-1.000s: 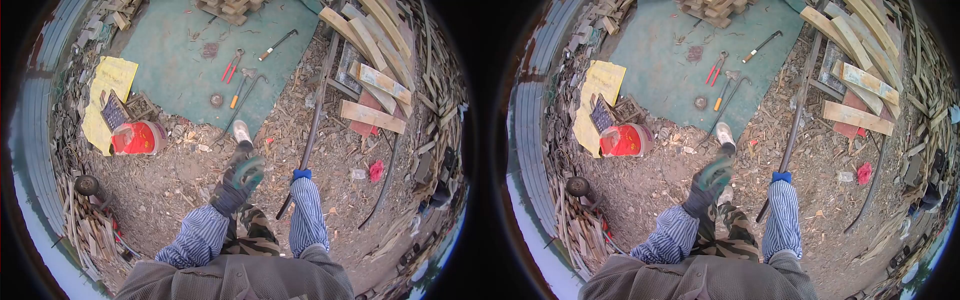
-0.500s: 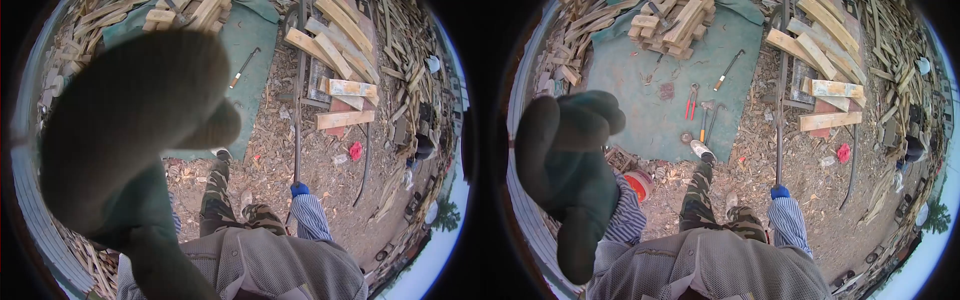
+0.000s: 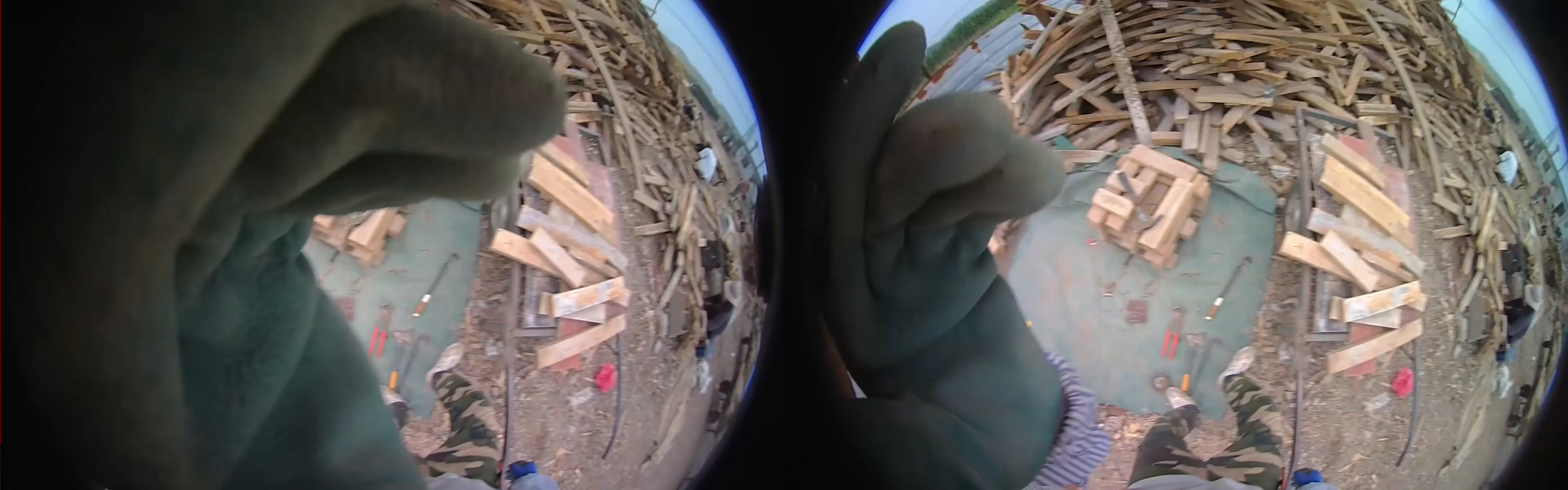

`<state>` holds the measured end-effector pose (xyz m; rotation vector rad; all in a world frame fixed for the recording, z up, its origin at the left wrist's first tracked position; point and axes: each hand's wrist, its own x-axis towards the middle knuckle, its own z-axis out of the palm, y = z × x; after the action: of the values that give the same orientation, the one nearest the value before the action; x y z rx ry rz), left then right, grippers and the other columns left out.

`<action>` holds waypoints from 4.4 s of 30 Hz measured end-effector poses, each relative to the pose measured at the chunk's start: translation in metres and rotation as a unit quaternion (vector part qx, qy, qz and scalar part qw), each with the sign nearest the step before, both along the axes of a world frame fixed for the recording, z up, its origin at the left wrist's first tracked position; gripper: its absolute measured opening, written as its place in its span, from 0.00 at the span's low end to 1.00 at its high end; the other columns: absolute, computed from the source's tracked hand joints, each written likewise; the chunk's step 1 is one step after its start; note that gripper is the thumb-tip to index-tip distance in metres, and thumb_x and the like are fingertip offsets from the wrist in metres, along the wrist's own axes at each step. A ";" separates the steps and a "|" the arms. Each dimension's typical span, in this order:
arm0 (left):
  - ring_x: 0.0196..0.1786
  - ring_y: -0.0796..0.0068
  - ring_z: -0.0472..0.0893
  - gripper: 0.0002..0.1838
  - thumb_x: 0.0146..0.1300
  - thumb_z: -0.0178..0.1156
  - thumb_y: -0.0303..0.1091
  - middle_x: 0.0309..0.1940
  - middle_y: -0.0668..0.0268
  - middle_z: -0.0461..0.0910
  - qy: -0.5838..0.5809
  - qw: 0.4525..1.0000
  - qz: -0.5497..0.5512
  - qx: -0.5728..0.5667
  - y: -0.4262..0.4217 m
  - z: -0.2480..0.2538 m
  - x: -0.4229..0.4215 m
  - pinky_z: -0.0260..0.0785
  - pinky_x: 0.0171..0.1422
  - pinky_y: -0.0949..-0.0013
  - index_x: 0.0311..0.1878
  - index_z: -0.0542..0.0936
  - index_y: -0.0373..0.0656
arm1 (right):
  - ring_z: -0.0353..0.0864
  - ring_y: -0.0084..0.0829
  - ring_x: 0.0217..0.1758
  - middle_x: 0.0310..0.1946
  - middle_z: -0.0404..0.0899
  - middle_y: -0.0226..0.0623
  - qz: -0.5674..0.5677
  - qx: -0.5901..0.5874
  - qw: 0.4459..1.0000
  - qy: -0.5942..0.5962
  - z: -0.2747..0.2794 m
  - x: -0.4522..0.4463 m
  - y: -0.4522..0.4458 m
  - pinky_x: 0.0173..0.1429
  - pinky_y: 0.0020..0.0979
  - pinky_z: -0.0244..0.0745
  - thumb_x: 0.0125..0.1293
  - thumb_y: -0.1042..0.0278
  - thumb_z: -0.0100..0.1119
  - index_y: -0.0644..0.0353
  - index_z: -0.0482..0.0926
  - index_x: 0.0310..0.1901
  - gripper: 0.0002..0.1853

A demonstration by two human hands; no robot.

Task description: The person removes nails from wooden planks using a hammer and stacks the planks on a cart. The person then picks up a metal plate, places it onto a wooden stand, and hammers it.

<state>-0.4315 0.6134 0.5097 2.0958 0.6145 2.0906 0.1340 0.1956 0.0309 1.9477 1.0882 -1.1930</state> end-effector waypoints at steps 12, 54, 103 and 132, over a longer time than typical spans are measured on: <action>0.51 0.71 0.81 0.21 0.70 0.61 0.37 0.48 0.58 0.82 0.045 0.884 0.150 -0.440 0.061 -0.052 0.090 0.73 0.57 0.68 0.60 0.78 0.35 | 0.85 0.29 0.26 0.30 0.87 0.39 -0.299 0.335 0.882 0.141 -0.064 0.028 0.248 0.26 0.32 0.77 0.66 0.64 0.62 0.57 0.85 0.45 0.10; 0.41 0.58 0.84 0.24 0.58 0.66 0.33 0.41 0.54 0.84 -0.011 0.299 0.342 -0.891 0.473 -0.611 -0.178 0.75 0.49 0.59 0.56 0.76 0.30 | 0.87 0.40 0.48 0.48 0.85 0.47 -0.335 0.194 0.905 0.178 0.171 -0.293 0.699 0.50 0.35 0.80 0.67 0.64 0.63 0.65 0.76 0.59 0.22; 0.47 0.75 0.82 0.33 0.43 0.83 0.31 0.45 0.63 0.83 0.072 0.601 0.025 -0.795 0.405 -0.326 0.221 0.79 0.51 0.68 0.54 0.78 0.39 | 0.70 0.26 0.13 0.17 0.70 0.32 -0.720 0.243 0.628 0.167 0.135 -0.003 0.514 0.17 0.31 0.73 0.64 0.69 0.63 0.61 0.74 0.38 0.08; 0.48 0.52 0.84 0.39 0.44 0.78 0.51 0.43 0.51 0.85 0.256 0.595 0.294 -0.702 0.537 -0.432 -0.226 0.76 0.55 0.56 0.57 0.77 0.40 | 0.75 0.22 0.23 0.25 0.77 0.32 -0.266 0.276 0.804 0.455 0.018 -0.431 0.901 0.29 0.28 0.72 0.65 0.72 0.64 0.65 0.76 0.45 0.10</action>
<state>-0.6571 1.1504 0.0772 1.3163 2.2254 0.2935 -0.2975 1.0967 0.0490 2.2062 1.5123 -2.5308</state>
